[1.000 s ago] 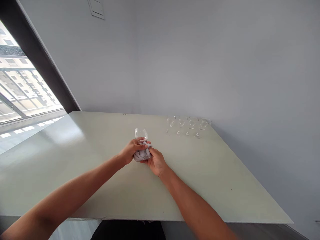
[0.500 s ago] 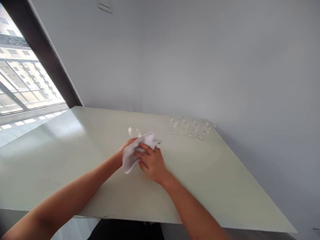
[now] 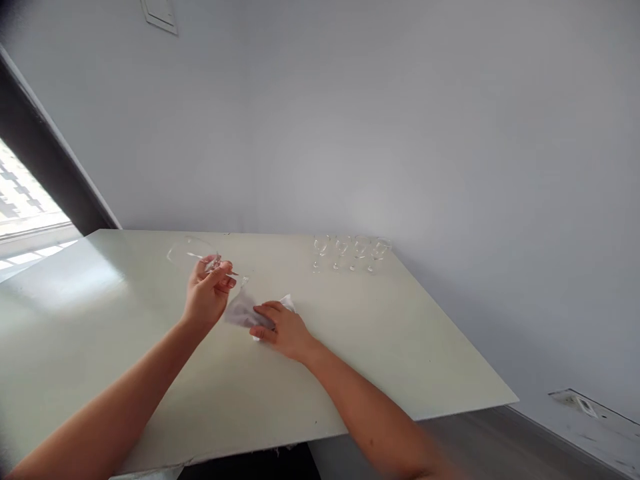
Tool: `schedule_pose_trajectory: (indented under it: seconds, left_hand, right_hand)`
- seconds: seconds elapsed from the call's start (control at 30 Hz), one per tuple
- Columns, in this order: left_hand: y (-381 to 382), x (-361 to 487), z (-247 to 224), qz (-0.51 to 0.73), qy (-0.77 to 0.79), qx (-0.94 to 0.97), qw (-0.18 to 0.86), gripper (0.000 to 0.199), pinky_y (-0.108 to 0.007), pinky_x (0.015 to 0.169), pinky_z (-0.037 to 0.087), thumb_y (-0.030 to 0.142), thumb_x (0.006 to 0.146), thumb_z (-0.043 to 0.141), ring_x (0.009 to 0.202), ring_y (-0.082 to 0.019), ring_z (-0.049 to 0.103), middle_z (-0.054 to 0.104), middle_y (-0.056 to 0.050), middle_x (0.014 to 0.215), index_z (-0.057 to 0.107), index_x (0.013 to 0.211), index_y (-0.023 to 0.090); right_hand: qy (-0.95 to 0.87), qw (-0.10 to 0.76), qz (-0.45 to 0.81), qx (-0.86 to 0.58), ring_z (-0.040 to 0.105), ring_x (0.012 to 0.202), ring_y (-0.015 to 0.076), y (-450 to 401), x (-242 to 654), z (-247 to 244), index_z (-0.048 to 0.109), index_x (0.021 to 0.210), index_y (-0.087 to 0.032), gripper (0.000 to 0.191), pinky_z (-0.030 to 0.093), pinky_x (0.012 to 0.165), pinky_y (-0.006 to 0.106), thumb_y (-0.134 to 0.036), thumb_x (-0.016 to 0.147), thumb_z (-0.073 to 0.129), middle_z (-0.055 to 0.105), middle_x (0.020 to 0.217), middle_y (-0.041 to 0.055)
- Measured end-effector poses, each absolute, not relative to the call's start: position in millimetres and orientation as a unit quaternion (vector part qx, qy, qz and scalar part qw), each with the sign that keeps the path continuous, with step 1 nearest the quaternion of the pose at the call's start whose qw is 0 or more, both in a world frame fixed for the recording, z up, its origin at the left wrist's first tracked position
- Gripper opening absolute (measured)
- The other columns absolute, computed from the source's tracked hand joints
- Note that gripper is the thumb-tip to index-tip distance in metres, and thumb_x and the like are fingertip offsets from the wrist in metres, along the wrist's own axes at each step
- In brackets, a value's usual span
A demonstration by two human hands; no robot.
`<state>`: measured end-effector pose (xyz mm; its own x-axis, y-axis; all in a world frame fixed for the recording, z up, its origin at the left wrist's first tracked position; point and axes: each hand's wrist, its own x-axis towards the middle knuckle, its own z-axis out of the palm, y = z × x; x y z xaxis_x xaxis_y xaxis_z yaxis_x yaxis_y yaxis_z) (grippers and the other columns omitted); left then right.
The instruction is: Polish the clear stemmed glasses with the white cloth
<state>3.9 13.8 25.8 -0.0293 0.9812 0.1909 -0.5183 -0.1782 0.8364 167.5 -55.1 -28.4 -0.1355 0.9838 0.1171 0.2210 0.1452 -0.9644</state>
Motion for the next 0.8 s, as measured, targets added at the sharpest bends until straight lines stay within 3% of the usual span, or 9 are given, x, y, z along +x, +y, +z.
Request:
schedule_pose_trajectory:
  seconds: [0.07, 0.2, 0.43, 0.6, 0.7, 0.8]
  left_hand:
    - [15, 1, 25, 0.666, 0.312, 0.437, 0.518, 0.04, -0.018, 0.049, 0.038, 0.024, 0.064, 0.067, 0.049, -0.004, 0.042, 0.053, 0.005, 0.072, 0.041, 0.095, 0.023]
    - [1, 15, 15, 0.593, 0.332, 0.502, 0.535, 0.038, -0.016, 0.045, 0.033, 0.026, 0.067, 0.066, 0.046, -0.003, 0.041, 0.054, 0.005, 0.071, 0.04, 0.094, 0.022]
    - [-20, 35, 1, 0.538, 0.329, 0.556, 0.541, 0.041, -0.022, 0.062, 0.044, 0.029, 0.068, 0.066, 0.068, -0.01, 0.055, 0.054, 0.002, 0.079, 0.042, 0.1, 0.022]
    - [-18, 37, -4, 0.494, 0.31, 0.609, 0.537, 0.042, -0.023, 0.063, 0.045, 0.033, 0.068, 0.065, 0.07, -0.009, 0.054, 0.052, -0.001, 0.097, 0.043, 0.102, 0.023]
    - [-17, 37, -12, 0.438, 0.346, 0.694, 0.454, 0.051, -0.026, 0.067, 0.045, 0.039, 0.069, 0.063, 0.073, -0.01, 0.052, 0.048, -0.004, 0.109, 0.04, 0.114, 0.027]
    - [-13, 35, -25, 0.367, 0.396, 0.781, 0.313, 0.05, -0.035, 0.078, 0.043, 0.045, 0.072, 0.058, 0.089, -0.018, 0.052, 0.046, -0.005, 0.115, 0.042, 0.116, 0.028]
  right_hand:
    - [-0.672, 0.417, 0.351, -0.501, 0.05, 0.065, 0.014, -57, 172, -19, 0.066, 0.095, -0.032, 0.026, 0.039, 0.072, 0.033, -0.041, 0.071, 0.062, 0.057, 0.112, 0.0008]
    - [-0.658, 0.487, 0.218, -0.531, 0.049, 0.063, 0.0139, -55, 175, 4, 0.065, 0.094, -0.028, 0.021, 0.039, 0.067, 0.031, -0.033, 0.08, 0.051, 0.057, 0.095, 0.0038]
    - [-0.689, 0.418, 0.293, -0.514, 0.038, 0.05, 0.009, -46, 161, 15, 0.061, 0.074, -0.022, 0.012, 0.031, 0.051, 0.023, -0.032, 0.075, 0.056, 0.05, 0.064, -0.0031]
    - [-0.688, 0.431, 0.298, -0.502, 0.041, 0.056, 0.0097, -48, 170, 3, 0.061, 0.077, -0.021, 0.009, 0.033, 0.052, 0.021, -0.027, 0.073, 0.055, 0.052, 0.066, -0.0025]
    - [-0.637, 0.467, 0.27, -0.55, 0.044, 0.055, 0.0097, -47, 194, -12, 0.062, 0.081, -0.021, 0.014, 0.036, 0.054, 0.022, -0.027, 0.069, 0.057, 0.057, 0.071, -0.0013]
    - [-0.533, 0.498, 0.216, -0.649, 0.047, 0.053, 0.0107, -44, 243, -22, 0.06, 0.075, -0.019, 0.016, 0.038, 0.054, 0.024, -0.031, 0.064, 0.058, 0.06, 0.071, -0.0004]
